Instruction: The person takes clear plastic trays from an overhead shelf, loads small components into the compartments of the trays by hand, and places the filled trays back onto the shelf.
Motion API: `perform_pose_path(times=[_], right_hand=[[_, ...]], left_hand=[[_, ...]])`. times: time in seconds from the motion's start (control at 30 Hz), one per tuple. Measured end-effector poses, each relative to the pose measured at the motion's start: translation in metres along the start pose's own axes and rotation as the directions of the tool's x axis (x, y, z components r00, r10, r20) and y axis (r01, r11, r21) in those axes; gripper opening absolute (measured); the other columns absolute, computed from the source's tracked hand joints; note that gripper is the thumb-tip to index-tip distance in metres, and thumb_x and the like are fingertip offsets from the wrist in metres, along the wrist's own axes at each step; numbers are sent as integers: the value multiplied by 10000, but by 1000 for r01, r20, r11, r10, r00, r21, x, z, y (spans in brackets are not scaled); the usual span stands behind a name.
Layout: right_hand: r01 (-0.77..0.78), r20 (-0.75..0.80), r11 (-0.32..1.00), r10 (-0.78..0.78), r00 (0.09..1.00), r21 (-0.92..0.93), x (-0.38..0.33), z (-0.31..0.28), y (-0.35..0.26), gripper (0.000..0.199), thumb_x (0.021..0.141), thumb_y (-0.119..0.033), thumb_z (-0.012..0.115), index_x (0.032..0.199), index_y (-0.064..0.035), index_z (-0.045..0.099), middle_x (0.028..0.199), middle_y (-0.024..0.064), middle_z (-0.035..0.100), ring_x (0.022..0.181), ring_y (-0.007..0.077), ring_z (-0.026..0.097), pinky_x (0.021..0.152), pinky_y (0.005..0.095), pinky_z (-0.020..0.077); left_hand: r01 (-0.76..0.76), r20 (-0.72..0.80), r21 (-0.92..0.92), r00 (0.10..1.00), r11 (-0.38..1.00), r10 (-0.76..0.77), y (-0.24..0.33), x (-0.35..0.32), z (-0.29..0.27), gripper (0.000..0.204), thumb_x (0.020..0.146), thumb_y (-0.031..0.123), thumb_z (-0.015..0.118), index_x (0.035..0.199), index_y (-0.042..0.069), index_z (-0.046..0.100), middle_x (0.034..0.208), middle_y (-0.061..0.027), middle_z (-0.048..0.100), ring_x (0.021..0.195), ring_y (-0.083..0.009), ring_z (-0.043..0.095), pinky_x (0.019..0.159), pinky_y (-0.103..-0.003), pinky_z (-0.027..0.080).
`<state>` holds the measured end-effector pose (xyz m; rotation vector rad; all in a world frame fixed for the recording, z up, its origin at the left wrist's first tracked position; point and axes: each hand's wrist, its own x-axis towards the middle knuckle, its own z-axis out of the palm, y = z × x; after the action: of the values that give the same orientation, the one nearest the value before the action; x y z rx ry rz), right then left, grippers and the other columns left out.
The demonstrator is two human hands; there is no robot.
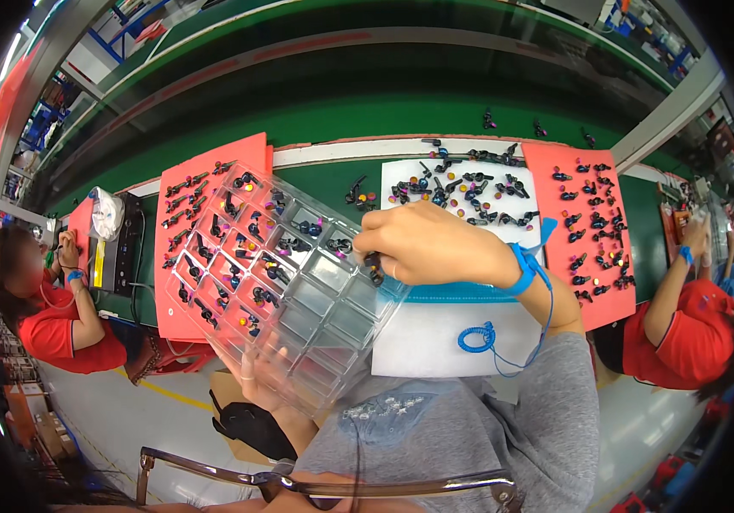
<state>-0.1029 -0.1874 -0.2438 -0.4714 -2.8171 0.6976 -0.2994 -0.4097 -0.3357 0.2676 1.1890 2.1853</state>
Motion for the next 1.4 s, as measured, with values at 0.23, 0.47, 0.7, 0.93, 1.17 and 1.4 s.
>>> perform_pose_path(times=[0.23, 0.47, 0.7, 0.93, 1.17, 1.4], right_hand=[[-55, -21, 973, 52, 998, -223, -6, 8, -5, 301, 688, -72, 660, 985, -109, 626, 812, 71, 610, 706, 266, 623, 543, 378, 481], [-190, -195, 981, 193, 962, 32, 34, 11, 44, 210, 759, -99, 624, 966, -96, 659, 704, 87, 645, 685, 287, 634, 624, 373, 496], [-221, -116, 958, 202, 973, -185, 64, 56, 115, 166, 737, -71, 615, 899, -84, 652, 899, 74, 642, 860, 281, 619, 718, 389, 493], [-215, -315, 976, 194, 929, -34, 52, 25, 100, 152, 708, -86, 685, 836, -22, 634, 737, 99, 632, 628, 217, 620, 601, 328, 487], [-78, -244, 899, 200, 949, 431, 44, -9, 33, 198, 725, -104, 742, 881, -21, 654, 658, 22, 588, 596, 64, 556, 544, 212, 451], [-25, -163, 998, 33, 986, 55, 39, 19, -3, 278, 735, -128, 727, 993, -69, 642, 683, 94, 605, 610, 193, 625, 563, 295, 491]], left_hand=[[-10, -16, 38, 1000, 999, 11, 3, -1, 6, 849, 839, 109, 532, 1489, 209, -5, 1245, -247, 489, 857, -344, 658, 579, -340, 586], [-54, -5, -9, 999, 999, 54, 4, -3, 6, 822, 857, 83, 502, 1488, 210, -9, 1207, -242, 502, 867, -339, 658, 580, -335, 588], [-85, 44, 6, 995, 996, 84, -2, -9, -13, 752, 856, 138, 522, 1484, 154, 108, 1253, -236, 495, 959, -314, 628, 657, -320, 561], [-93, 43, -133, 994, 987, 100, -11, -8, -17, 768, 807, 77, 526, 1463, 29, 128, 1307, -249, 431, 1003, -391, 610, 670, -363, 609], [-61, 72, -16, 995, 998, 62, -8, -11, 6, 816, 809, 131, 585, 1472, 40, 117, 1344, -223, 409, 1091, -344, 570, 764, -353, 568], [64, 67, 37, 996, 997, -67, -11, -18, 14, 845, 838, 198, 628, 1478, 57, 94, 1378, -198, 367, 1118, -334, 549, 813, -365, 533]])
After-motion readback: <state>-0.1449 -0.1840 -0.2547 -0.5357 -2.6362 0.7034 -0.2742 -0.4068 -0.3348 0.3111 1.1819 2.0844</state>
